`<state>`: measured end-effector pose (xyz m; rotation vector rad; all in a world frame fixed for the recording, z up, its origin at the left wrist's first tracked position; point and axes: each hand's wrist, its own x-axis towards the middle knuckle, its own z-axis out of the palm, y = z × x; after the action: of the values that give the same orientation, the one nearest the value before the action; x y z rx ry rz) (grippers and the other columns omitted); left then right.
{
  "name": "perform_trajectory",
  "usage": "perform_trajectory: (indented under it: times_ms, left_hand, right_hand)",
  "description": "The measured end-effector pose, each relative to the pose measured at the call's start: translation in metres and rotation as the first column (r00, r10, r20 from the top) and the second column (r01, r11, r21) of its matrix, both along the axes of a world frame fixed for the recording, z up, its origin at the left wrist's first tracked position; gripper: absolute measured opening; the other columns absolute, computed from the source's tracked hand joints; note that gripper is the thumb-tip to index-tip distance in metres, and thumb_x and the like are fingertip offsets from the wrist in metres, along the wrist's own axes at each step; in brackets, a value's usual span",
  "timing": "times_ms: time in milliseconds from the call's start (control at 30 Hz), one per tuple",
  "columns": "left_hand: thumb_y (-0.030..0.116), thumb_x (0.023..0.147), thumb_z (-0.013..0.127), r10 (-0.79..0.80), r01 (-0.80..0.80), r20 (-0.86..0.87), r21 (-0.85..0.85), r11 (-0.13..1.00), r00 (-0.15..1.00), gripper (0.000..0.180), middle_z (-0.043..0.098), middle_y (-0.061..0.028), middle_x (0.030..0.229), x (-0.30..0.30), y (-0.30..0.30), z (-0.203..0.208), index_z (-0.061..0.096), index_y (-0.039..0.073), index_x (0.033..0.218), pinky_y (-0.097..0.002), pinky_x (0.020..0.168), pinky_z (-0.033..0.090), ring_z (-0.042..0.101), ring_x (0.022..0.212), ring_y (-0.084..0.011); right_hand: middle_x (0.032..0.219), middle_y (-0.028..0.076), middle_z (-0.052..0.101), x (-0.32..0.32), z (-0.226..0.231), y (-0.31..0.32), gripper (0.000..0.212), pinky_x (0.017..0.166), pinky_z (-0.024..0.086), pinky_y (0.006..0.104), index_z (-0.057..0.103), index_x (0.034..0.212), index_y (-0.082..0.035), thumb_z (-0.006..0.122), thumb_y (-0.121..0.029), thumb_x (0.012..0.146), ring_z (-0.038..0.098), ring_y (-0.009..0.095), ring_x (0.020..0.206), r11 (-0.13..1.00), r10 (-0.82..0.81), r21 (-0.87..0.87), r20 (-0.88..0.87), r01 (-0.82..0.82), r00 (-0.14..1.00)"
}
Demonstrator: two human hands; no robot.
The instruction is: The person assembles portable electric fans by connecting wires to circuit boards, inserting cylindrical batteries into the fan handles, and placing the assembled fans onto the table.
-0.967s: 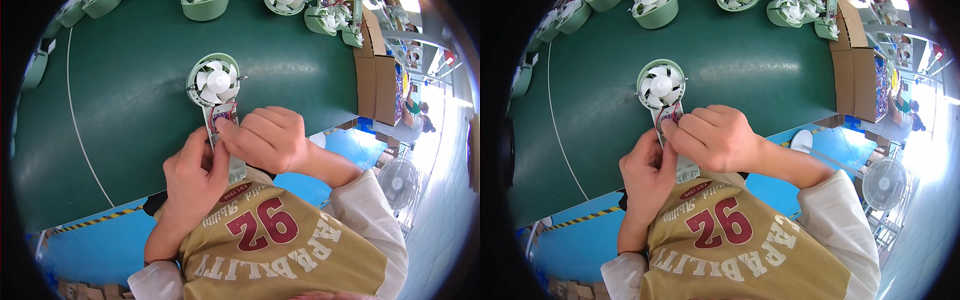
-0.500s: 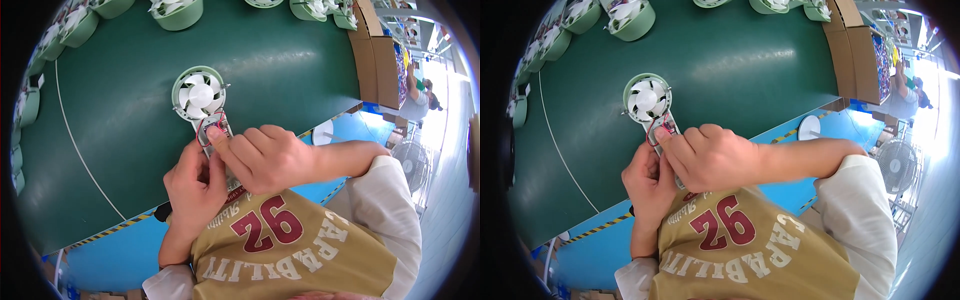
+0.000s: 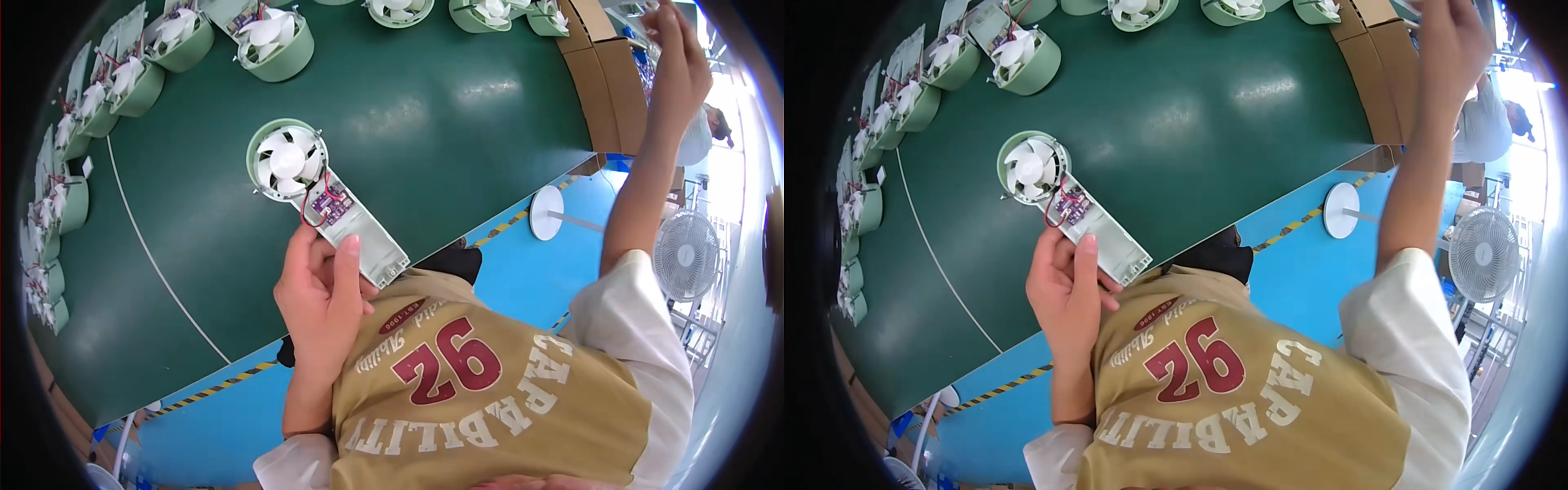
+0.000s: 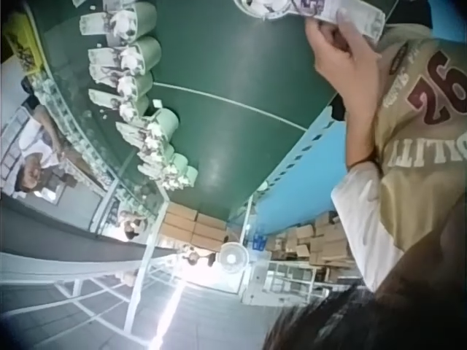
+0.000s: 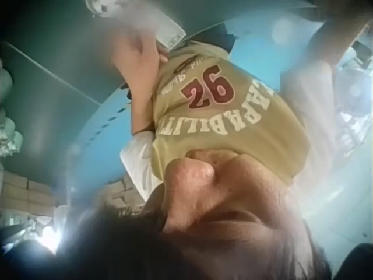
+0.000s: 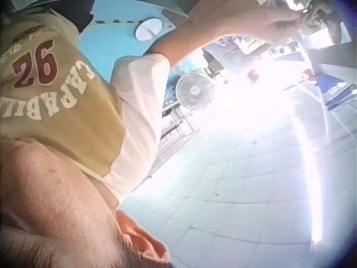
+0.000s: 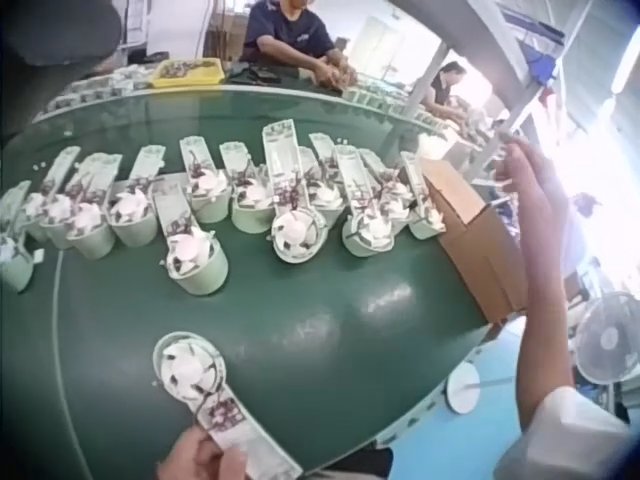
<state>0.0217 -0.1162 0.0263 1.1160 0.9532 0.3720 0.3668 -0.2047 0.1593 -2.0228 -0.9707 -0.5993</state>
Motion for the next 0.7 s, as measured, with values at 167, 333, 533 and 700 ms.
perform_trajectory:
  times_ms: [167, 333, 533, 700]
  left_hand:
    - [0.007, 0.096, 0.065, 0.003, 0.002, -0.018, 0.27, 0.963, 1.0, 0.036, 0.068, -0.0071, 0.081, -0.025, -0.014, -0.022, 0.053, -0.006, 0.128, -0.0185, 0.047, 0.042, 0.056, 0.058, -0.003]
    - [0.004, 0.092, 0.07, -0.058, 0.071, -0.044, 0.423, 0.903, 0.997, 0.017, 0.064, -0.0019, 0.068, -0.026, -0.021, -0.032, 0.066, -0.003, 0.107, -0.0167, 0.047, 0.038, 0.049, 0.055, -0.0005]
    - [0.005, 0.097, 0.061, -0.13, 0.114, -0.021, 0.63, 0.768, 0.991, 0.011, 0.062, -0.0023, 0.069, -0.042, -0.018, -0.04, 0.062, -0.005, 0.102, -0.0193, 0.046, 0.039, 0.051, 0.053, -0.0028]
    - [0.009, 0.101, 0.054, -0.15, 0.033, 0.073, 0.793, 0.609, 0.986, 0.015, 0.057, -0.0054, 0.064, -0.052, -0.025, -0.044, 0.058, -0.005, 0.099, -0.0206, 0.045, 0.037, 0.048, 0.049, -0.0077]
  right_hand:
    - [0.106, 0.017, 0.074, 0.276, -0.02, -0.141, 0.05, 0.096, 0.048, 0.0365, 0.069, 0.125, -0.007, 0.057, -0.045, 0.096, 0.067, 0.029, 0.111, 0.748, -0.427, -0.471, 0.197, 0.467, 0.883]
    - [0.111, 0.02, 0.072, 0.293, -0.061, -0.149, 0.052, 0.097, 0.048, 0.0393, 0.068, 0.124, -0.008, 0.05, -0.045, 0.093, 0.067, 0.033, 0.112, 0.604, -0.484, -0.627, 0.202, 0.492, 0.851]
    - [0.096, 0.022, 0.07, 0.321, -0.029, -0.197, 0.036, 0.082, 0.051, 0.0436, 0.069, 0.1, -0.001, 0.058, -0.034, 0.092, 0.068, 0.035, 0.088, 0.528, -0.222, -0.709, 0.417, 0.468, 0.881]
    - [0.13, 0.02, 0.063, 0.327, -0.038, -0.209, 0.05, 0.097, 0.049, 0.0386, 0.066, 0.127, -0.006, 0.064, -0.039, 0.089, 0.066, 0.032, 0.11, 0.403, -0.312, -0.793, 0.349, 0.456, 0.883]
